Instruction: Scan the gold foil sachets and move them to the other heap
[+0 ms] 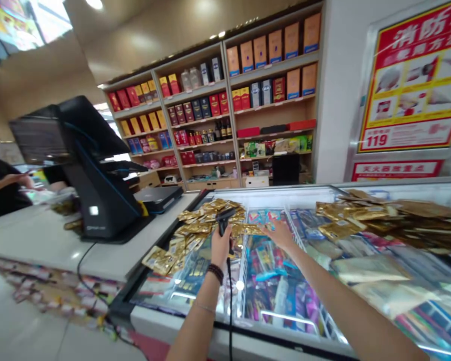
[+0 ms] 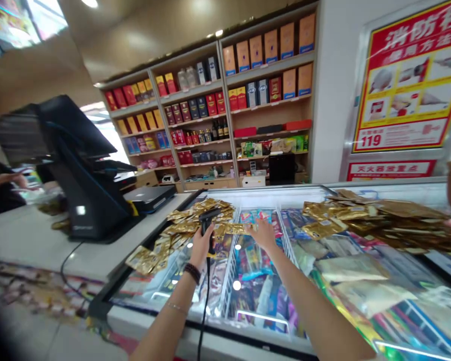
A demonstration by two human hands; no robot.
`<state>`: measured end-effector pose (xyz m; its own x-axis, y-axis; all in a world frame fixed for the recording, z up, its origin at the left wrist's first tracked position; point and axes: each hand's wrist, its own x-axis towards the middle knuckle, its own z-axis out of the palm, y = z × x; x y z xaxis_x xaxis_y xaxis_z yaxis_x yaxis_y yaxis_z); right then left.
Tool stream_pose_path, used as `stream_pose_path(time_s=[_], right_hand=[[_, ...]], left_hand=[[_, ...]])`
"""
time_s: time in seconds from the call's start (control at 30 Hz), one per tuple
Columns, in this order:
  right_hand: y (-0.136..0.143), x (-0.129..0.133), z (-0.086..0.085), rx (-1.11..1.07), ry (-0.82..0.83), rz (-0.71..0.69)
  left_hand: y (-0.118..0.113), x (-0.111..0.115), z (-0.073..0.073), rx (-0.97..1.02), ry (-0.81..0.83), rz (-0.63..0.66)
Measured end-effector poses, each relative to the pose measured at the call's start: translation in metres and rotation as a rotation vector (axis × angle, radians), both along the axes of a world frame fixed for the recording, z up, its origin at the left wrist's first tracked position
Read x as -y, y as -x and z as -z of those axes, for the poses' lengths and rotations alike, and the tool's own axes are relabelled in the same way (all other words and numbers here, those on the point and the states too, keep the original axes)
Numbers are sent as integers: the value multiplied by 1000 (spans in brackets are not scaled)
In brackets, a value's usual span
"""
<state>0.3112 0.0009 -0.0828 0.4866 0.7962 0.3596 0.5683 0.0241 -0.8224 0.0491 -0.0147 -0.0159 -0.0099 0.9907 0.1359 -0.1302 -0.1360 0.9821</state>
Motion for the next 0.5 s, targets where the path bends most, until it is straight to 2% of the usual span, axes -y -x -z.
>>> stream_pose_path(time_s=[0.1, 0.2, 0.33, 0.5], right_hand=[[15, -3, 10, 180, 96, 48], [12, -3, 16, 219, 107, 78], [2, 0, 19, 118, 69, 75], [-1, 5, 21, -93, -92, 101]], left_hand=[[10, 3, 9, -13, 39, -35], [9, 5, 17, 7, 98, -30], [5, 10, 21, 38, 120, 46], [-5, 23, 22, 41, 101, 150]])
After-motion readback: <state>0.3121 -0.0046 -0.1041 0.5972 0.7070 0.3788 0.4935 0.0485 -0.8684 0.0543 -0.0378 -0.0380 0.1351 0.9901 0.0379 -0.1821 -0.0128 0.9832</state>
